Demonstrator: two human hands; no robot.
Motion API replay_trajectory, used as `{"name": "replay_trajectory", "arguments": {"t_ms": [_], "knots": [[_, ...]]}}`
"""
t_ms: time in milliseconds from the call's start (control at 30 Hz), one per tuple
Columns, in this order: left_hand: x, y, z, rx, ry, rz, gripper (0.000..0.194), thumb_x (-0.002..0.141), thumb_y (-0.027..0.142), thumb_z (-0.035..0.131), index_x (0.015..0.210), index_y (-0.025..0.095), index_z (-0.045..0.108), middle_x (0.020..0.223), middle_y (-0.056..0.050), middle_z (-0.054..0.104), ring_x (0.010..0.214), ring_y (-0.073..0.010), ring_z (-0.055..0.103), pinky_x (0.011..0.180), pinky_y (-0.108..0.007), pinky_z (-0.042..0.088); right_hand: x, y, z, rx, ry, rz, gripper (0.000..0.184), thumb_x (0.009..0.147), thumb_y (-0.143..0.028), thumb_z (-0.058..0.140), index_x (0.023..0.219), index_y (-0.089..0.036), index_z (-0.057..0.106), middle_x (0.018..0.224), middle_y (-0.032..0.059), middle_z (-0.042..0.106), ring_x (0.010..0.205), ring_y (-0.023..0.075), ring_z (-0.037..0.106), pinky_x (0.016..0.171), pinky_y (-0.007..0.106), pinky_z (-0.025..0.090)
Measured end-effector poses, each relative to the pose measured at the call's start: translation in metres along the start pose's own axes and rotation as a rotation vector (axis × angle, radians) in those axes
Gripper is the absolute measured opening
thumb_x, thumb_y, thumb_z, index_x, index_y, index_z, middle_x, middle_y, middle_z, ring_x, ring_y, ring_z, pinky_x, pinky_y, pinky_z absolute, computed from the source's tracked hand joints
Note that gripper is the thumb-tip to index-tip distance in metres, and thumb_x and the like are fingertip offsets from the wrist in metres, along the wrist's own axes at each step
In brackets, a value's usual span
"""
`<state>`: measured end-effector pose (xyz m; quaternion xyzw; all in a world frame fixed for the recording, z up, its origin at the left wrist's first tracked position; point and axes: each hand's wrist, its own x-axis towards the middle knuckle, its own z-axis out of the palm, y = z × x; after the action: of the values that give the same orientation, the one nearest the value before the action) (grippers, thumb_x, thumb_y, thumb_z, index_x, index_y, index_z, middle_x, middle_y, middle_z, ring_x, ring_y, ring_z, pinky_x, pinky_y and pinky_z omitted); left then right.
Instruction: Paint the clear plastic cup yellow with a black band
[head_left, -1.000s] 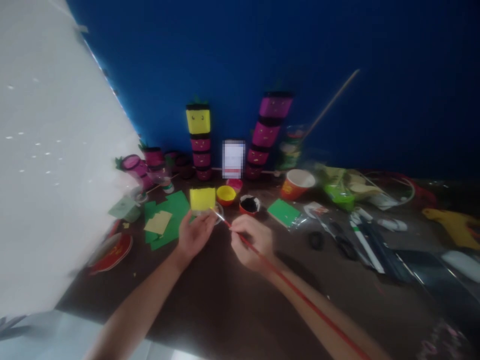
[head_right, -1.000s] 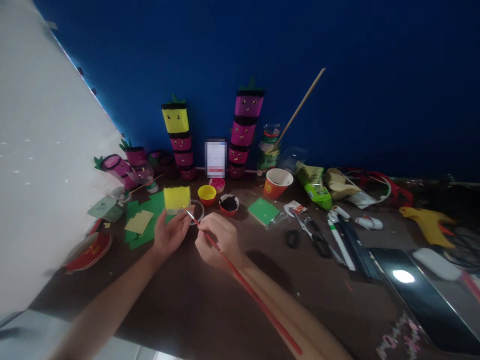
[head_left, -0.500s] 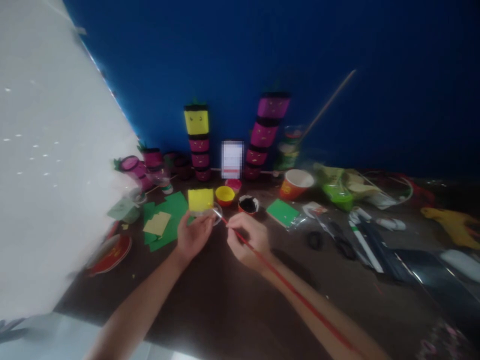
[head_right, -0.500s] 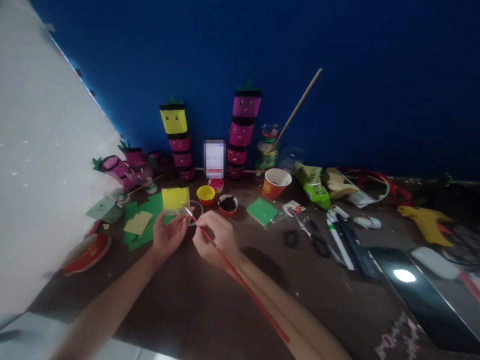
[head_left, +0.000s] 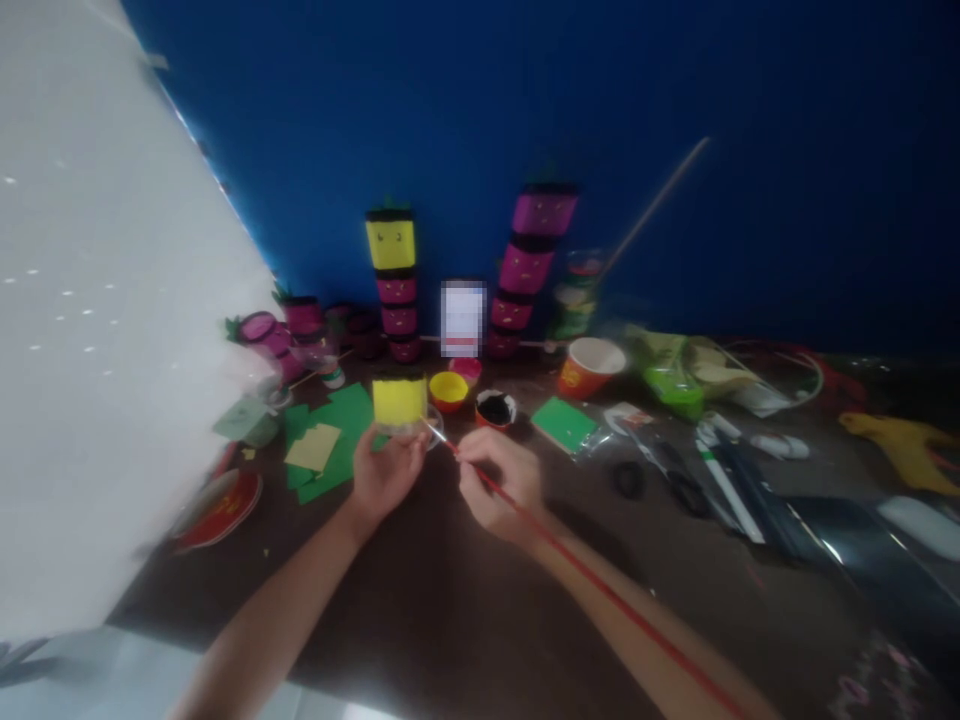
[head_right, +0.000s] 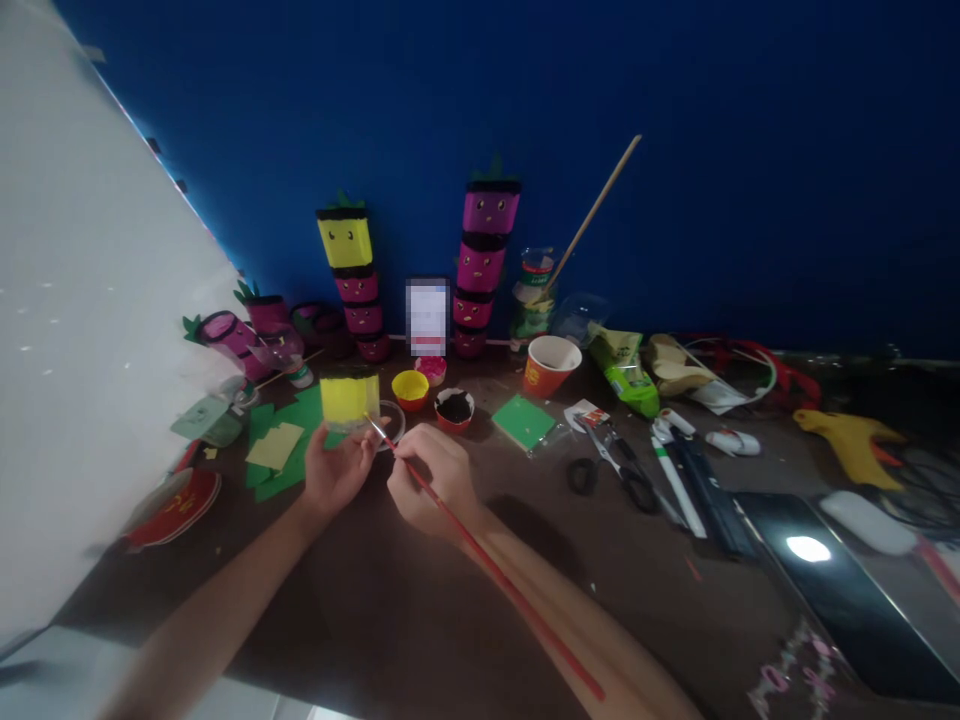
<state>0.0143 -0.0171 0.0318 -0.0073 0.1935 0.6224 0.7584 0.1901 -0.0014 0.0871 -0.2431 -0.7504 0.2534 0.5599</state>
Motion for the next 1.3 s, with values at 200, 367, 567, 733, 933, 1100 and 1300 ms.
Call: {"name": "replay_trajectory", "arguments": {"t_ms": [200, 367, 567, 733, 933, 1100, 1300], "knots": [[0.0004, 0.0003, -0.0013, 0.020, -0.014, -0.010, 0.053, 0.085, 0.039, 0.040, 0.123, 0.004, 0.047, 0.092, -0.016, 0.068, 0.082, -0.0170, 0.067, 0.071, -0.022, 0.054, 0.0009, -0.0018, 0.0022, -0.028, 0.031, -0.022, 0.016, 0.073, -0.005, 0.053, 0.079, -0.019, 0.057, 0.078, 0.0032, 0.063, 0.070, 0.0133, 0.062, 0.064, 0.026, 0.051], [-0.0003, -0.0006, 0.0007, 0.022, -0.001, 0.031, 0.047, 0.086, 0.037, 0.039, 0.123, 0.009, 0.050, 0.087, -0.012, 0.069, 0.079, -0.0168, 0.068, 0.068, -0.023, 0.054, -0.0005, -0.0005, 0.0030, 0.009, -0.013, -0.029, 0.014, 0.071, -0.006, 0.053, 0.072, -0.019, 0.055, 0.072, 0.0017, 0.061, 0.065, 0.0129, 0.059, 0.060, 0.025, 0.050], [0.0006, -0.0002, -0.0015, 0.020, 0.003, 0.012, 0.050, 0.085, 0.038, 0.040, 0.123, 0.007, 0.049, 0.089, -0.015, 0.068, 0.080, -0.0174, 0.067, 0.068, -0.024, 0.055, 0.0002, 0.0010, 0.0026, -0.014, -0.002, 0.000, 0.014, 0.073, -0.006, 0.052, 0.077, -0.019, 0.056, 0.077, 0.0026, 0.062, 0.071, 0.0134, 0.061, 0.064, 0.026, 0.051], [0.0002, -0.0009, 0.0001, -0.030, -0.010, 0.019, 0.048, 0.084, 0.039, 0.041, 0.120, 0.009, 0.051, 0.086, -0.013, 0.066, 0.077, -0.0150, 0.066, 0.066, -0.021, 0.054, -0.0012, 0.0018, 0.0005, 0.033, 0.004, -0.041, 0.016, 0.071, -0.004, 0.052, 0.073, -0.019, 0.054, 0.073, 0.0022, 0.061, 0.068, 0.0137, 0.060, 0.061, 0.026, 0.050], [-0.0021, -0.0059, 0.0038, -0.052, -0.008, 0.032, 0.045, 0.083, 0.039, 0.044, 0.116, 0.010, 0.053, 0.083, -0.012, 0.064, 0.068, -0.0140, 0.062, 0.060, -0.022, 0.053, 0.0010, 0.0009, -0.0004, 0.020, 0.053, -0.068, 0.021, 0.073, -0.003, 0.054, 0.086, -0.019, 0.057, 0.084, 0.0050, 0.066, 0.080, 0.0158, 0.065, 0.070, 0.029, 0.055], [-0.0014, -0.0066, 0.0004, -0.047, 0.018, 0.019, 0.045, 0.083, 0.041, 0.043, 0.113, 0.010, 0.054, 0.079, -0.011, 0.063, 0.066, -0.0139, 0.061, 0.060, -0.022, 0.053, 0.0015, -0.0002, 0.0008, 0.034, 0.029, -0.105, 0.022, 0.074, -0.002, 0.055, 0.088, -0.019, 0.058, 0.086, 0.0065, 0.066, 0.083, 0.0162, 0.066, 0.072, 0.029, 0.056], [-0.0003, -0.0057, -0.0046, -0.050, 0.023, 0.015, 0.045, 0.083, 0.041, 0.043, 0.112, 0.009, 0.054, 0.077, -0.009, 0.062, 0.065, -0.0142, 0.061, 0.059, -0.022, 0.052, 0.0009, -0.0004, 0.0020, 0.017, 0.026, -0.120, 0.022, 0.074, -0.001, 0.055, 0.088, -0.019, 0.057, 0.087, 0.0070, 0.066, 0.084, 0.0159, 0.066, 0.072, 0.029, 0.056]]}}
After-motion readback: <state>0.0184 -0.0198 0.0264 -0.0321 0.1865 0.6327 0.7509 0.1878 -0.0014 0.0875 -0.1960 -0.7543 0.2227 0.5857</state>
